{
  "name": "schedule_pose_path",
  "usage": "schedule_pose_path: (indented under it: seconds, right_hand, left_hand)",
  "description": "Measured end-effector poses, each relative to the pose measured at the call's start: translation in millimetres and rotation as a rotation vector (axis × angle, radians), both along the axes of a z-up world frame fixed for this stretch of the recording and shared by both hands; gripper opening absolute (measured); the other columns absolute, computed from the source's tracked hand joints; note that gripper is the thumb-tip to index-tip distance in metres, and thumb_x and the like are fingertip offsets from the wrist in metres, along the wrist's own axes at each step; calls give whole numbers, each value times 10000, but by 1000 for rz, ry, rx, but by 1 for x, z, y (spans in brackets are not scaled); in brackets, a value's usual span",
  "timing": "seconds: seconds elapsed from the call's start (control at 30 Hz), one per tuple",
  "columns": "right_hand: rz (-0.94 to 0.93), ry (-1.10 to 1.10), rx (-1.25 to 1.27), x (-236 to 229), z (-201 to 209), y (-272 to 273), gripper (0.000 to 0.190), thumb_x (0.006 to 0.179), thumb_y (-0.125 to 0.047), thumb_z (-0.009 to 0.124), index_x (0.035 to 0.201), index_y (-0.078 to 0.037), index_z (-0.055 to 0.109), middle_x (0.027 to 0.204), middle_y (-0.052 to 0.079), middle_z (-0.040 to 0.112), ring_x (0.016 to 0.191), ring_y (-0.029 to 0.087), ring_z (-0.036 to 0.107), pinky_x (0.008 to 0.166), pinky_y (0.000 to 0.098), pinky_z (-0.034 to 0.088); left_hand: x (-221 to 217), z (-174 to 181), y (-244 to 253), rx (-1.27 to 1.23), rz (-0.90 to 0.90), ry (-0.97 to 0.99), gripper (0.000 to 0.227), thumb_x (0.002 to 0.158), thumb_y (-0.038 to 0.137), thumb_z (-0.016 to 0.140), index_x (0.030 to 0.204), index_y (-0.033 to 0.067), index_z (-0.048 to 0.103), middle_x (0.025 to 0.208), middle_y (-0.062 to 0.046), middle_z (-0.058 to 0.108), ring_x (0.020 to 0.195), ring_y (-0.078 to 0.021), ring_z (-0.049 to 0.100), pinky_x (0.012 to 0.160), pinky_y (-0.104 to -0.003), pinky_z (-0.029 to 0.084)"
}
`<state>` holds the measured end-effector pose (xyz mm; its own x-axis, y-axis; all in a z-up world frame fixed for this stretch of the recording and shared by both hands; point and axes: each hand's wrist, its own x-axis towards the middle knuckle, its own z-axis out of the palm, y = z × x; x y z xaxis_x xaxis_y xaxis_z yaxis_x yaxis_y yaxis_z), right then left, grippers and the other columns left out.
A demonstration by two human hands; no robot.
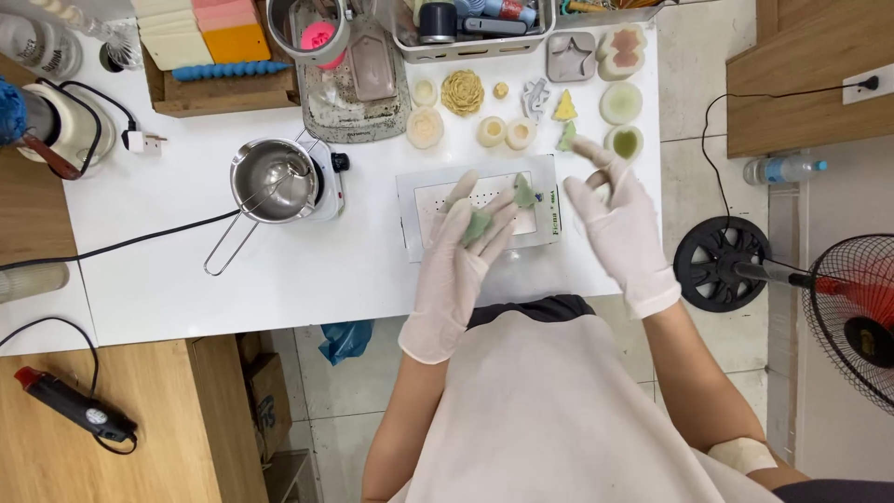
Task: The person removes wax pieces from a scale, uses a heat gun on a plastic component, wipes a clear container with a cloth, and places the wax pieces into the container.
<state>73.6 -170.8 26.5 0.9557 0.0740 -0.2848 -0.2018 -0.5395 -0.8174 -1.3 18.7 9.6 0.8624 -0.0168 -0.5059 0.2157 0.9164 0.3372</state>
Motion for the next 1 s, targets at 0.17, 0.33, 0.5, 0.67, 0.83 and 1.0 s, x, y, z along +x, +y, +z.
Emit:
schedule_pose_path:
  seconds: [0.17, 0.33, 0.5, 0.67, 0.83, 1.0]
  right_hand:
    - [-66, 20, 30, 47, -45, -41, 547, 947, -121, 654, 1478, -84, 527, 1191, -8, 621, 984, 61, 555, 883, 224, 463]
    - [48, 297, -2, 76, -155, -82, 590, 878, -86, 614, 1466, -70, 560, 1170, 79, 653, 861, 111, 590, 792, 250, 493]
    - [383, 109, -353, 80, -207, -86, 610, 897, -202, 688, 1449, -8, 518, 1182, 223, 650, 1016, 309, 630, 937, 363, 484]
    - [515, -202, -484, 71, -132, -48, 489, 966, -252, 704, 1389, -23, 618, 1297, 259, 634, 1145, 407, 625, 980, 441, 484]
    - [455, -181, 86, 43, -38, -1, 407, 1018, -181, 629, 1400, -43, 617, 1340, 160, 654, 1122, 214, 669, 961, 318, 540]
    - [748, 462, 366, 4, 16, 37, 469, 948, -150, 636, 1402, -41, 598, 1304, 35, 695, 1109, 101, 652, 960, 274, 532]
  left_hand:
    - [-14, 5, 16, 123, 14, 22, 525, 1033, 164, 520, 1537, 84, 399, 1364, -249, 610, 1251, -285, 627, 1111, -406, 496]
    - [-26, 12, 15, 192, 56, 41, 528, 1033, 165, 480, 1541, 59, 380, 1360, -265, 617, 1231, -295, 640, 1085, -401, 516]
    - [-43, 17, 7, 297, 113, 106, 538, 1030, 182, 463, 1544, 48, 374, 1321, -251, 642, 1218, -300, 662, 1042, -409, 536]
    - [-62, 16, -5, 340, 198, 98, 522, 1039, 152, 451, 1546, 39, 394, 1305, -247, 655, 1209, -303, 667, 1025, -404, 542]
    - [-67, 18, -21, 366, 253, 142, 474, 1060, 145, 438, 1519, 29, 412, 1284, -247, 661, 1194, -304, 680, 1026, -402, 543]
    - [-71, 28, -33, 438, 240, 161, 521, 1017, 138, 491, 1511, 73, 341, 1264, -178, 679, 1163, -265, 689, 1026, -398, 543]
